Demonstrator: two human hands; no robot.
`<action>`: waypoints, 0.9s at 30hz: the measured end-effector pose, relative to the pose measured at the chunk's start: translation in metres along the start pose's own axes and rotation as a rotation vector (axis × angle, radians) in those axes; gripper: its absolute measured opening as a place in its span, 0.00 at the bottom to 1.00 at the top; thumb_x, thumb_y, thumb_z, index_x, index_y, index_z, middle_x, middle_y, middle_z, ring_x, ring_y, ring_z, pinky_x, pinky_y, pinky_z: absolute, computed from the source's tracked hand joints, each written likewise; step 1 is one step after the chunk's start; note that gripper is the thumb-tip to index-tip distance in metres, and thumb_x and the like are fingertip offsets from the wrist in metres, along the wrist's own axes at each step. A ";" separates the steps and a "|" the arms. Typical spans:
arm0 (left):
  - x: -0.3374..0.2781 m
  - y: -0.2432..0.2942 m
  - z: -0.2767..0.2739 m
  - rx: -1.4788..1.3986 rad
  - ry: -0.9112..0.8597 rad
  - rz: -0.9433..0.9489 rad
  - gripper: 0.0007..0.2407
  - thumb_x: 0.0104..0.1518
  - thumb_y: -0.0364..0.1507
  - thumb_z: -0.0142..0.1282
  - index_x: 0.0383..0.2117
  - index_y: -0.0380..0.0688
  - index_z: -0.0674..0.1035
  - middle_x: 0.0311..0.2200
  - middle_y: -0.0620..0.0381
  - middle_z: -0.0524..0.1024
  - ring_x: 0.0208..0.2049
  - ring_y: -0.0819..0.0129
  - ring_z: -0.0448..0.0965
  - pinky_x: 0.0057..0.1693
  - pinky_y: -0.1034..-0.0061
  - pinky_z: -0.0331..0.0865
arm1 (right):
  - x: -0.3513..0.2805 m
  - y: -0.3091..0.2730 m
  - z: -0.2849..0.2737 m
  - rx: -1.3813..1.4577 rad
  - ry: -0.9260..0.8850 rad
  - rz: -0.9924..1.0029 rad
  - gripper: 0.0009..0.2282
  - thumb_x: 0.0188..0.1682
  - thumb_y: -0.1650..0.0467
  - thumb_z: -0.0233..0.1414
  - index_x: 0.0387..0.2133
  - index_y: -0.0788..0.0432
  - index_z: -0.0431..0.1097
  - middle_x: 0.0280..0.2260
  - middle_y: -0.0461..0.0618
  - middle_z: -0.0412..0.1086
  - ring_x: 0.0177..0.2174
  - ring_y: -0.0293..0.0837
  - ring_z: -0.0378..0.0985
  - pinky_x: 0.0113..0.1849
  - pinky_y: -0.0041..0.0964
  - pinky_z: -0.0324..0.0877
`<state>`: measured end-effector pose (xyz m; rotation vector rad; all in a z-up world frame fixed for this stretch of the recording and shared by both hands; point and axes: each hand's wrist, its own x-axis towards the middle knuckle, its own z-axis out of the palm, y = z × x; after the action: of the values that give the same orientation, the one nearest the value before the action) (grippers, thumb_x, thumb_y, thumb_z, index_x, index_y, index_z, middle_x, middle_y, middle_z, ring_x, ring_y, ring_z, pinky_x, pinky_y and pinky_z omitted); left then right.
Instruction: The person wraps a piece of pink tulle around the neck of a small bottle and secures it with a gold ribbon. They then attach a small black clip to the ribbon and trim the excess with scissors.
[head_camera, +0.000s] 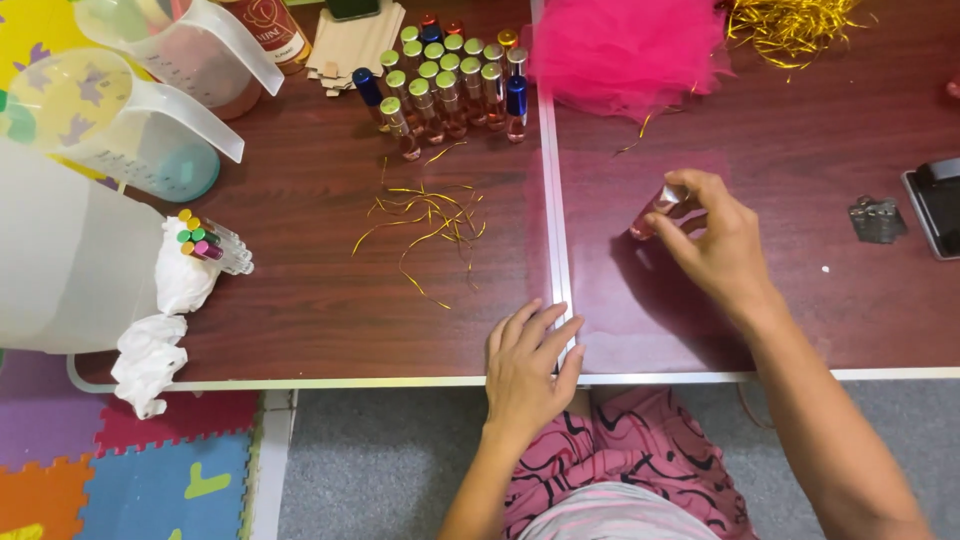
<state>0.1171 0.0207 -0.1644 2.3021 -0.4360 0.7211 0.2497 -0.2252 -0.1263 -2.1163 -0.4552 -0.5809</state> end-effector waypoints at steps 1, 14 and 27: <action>0.000 -0.001 0.003 0.035 -0.003 0.012 0.10 0.58 0.36 0.58 0.45 0.56 0.83 0.47 0.59 0.80 0.56 0.53 0.76 0.61 0.58 0.63 | -0.001 0.003 0.000 -0.002 -0.002 -0.023 0.20 0.45 0.82 0.66 0.52 0.69 0.71 0.38 0.64 0.74 0.32 0.59 0.80 0.30 0.44 0.78; 0.000 -0.002 0.010 0.109 -0.036 0.026 0.11 0.58 0.38 0.59 0.45 0.57 0.83 0.48 0.57 0.79 0.56 0.53 0.76 0.61 0.57 0.63 | -0.007 0.005 0.010 0.010 0.028 -0.063 0.23 0.42 0.78 0.69 0.51 0.68 0.72 0.36 0.62 0.75 0.31 0.56 0.80 0.30 0.42 0.78; -0.001 -0.003 0.006 0.020 -0.019 0.046 0.11 0.57 0.38 0.60 0.44 0.58 0.84 0.43 0.60 0.81 0.52 0.57 0.79 0.60 0.59 0.65 | -0.009 -0.003 -0.003 0.027 0.000 -0.042 0.29 0.41 0.78 0.69 0.57 0.67 0.69 0.42 0.62 0.75 0.37 0.57 0.80 0.32 0.43 0.79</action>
<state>0.1205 0.0190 -0.1703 2.3262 -0.4944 0.7301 0.2395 -0.2271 -0.1279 -2.0851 -0.5058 -0.5960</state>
